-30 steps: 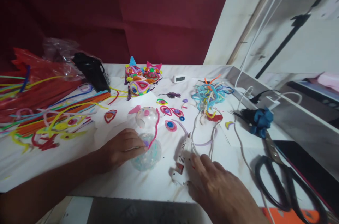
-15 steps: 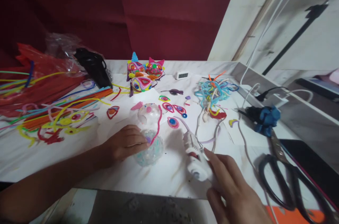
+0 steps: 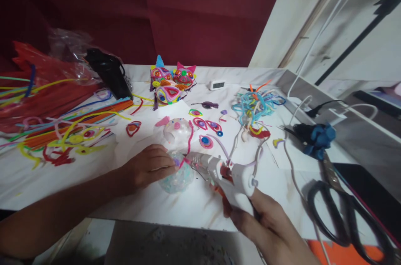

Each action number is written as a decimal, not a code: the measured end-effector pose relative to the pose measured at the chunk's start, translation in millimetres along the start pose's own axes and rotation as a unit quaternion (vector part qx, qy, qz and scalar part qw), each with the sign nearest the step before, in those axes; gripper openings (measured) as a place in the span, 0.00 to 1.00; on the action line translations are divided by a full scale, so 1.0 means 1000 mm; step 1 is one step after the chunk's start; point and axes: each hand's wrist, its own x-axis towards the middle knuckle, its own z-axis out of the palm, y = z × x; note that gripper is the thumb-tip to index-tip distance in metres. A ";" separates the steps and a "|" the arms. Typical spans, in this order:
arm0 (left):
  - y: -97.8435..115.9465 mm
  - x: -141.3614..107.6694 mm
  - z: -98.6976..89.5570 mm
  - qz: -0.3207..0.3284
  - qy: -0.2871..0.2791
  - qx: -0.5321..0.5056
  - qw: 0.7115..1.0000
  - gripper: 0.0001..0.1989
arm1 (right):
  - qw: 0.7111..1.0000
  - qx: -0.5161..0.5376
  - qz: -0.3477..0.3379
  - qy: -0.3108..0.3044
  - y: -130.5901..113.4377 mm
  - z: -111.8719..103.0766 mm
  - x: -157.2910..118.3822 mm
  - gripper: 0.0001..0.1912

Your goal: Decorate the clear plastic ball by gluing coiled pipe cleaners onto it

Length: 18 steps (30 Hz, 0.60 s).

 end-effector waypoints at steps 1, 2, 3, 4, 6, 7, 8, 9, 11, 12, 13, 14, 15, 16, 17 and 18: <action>0.000 0.000 0.000 -0.001 -0.001 0.001 1.000 0.09 | 1.000 0.002 0.020 -0.003 -0.012 0.005 0.001 0.20; 0.000 0.000 0.000 -0.002 0.000 0.001 1.000 0.09 | 0.999 0.014 0.025 -0.016 -0.023 0.009 0.001 0.19; 0.000 0.000 0.000 -0.002 0.002 0.001 1.000 0.09 | 0.999 0.026 0.031 -0.030 -0.033 0.012 0.001 0.17; 0.001 0.000 -0.001 -0.003 0.003 0.002 1.000 0.10 | 0.998 0.035 0.034 -0.040 -0.040 0.014 0.001 0.16; 0.001 0.001 -0.001 -0.002 0.000 0.004 1.000 0.11 | 0.996 0.053 0.040 -0.055 -0.048 0.015 0.002 0.13; 0.001 0.001 -0.001 0.000 -0.001 0.005 1.000 0.12 | 0.995 0.061 0.044 -0.059 -0.048 0.015 0.002 0.12; 0.001 0.002 -0.001 0.001 0.000 0.005 1.000 0.12 | 0.995 0.068 0.046 -0.063 -0.048 0.015 0.004 0.12; 0.001 0.002 -0.001 0.001 0.001 0.005 1.000 0.11 | 0.994 0.075 0.048 -0.071 -0.047 0.015 0.005 0.11; 0.001 0.002 0.000 -0.001 0.004 0.007 1.000 0.11 | 0.991 0.092 0.049 -0.087 -0.044 0.015 0.008 0.10; 0.001 0.002 0.000 -0.002 0.005 0.011 1.000 0.12 | 0.989 0.100 0.051 -0.094 -0.042 0.015 0.009 0.10; 0.001 0.003 0.000 -0.002 0.006 0.014 1.000 0.12 | 0.988 0.109 0.054 -0.098 -0.041 0.016 0.011 0.10; 0.001 0.003 0.000 -0.002 0.006 0.017 1.000 0.13 | 0.986 0.119 0.060 -0.099 -0.040 0.017 0.012 0.10; 0.001 0.004 0.000 -0.001 0.008 0.018 1.000 0.13 | 0.985 0.128 0.067 -0.099 -0.039 0.017 0.013 0.10; 0.002 0.004 0.000 0.000 0.008 0.019 1.000 0.13 | 0.983 0.136 0.073 -0.098 -0.039 0.018 0.014 0.11; 0.002 0.004 0.000 0.003 0.007 0.018 1.000 0.13 | 0.982 0.141 0.078 -0.099 -0.039 0.018 0.015 0.12; 0.002 0.004 -0.001 0.004 0.006 0.018 1.000 0.13 | 0.981 0.145 0.080 -0.100 -0.039 0.019 0.015 0.12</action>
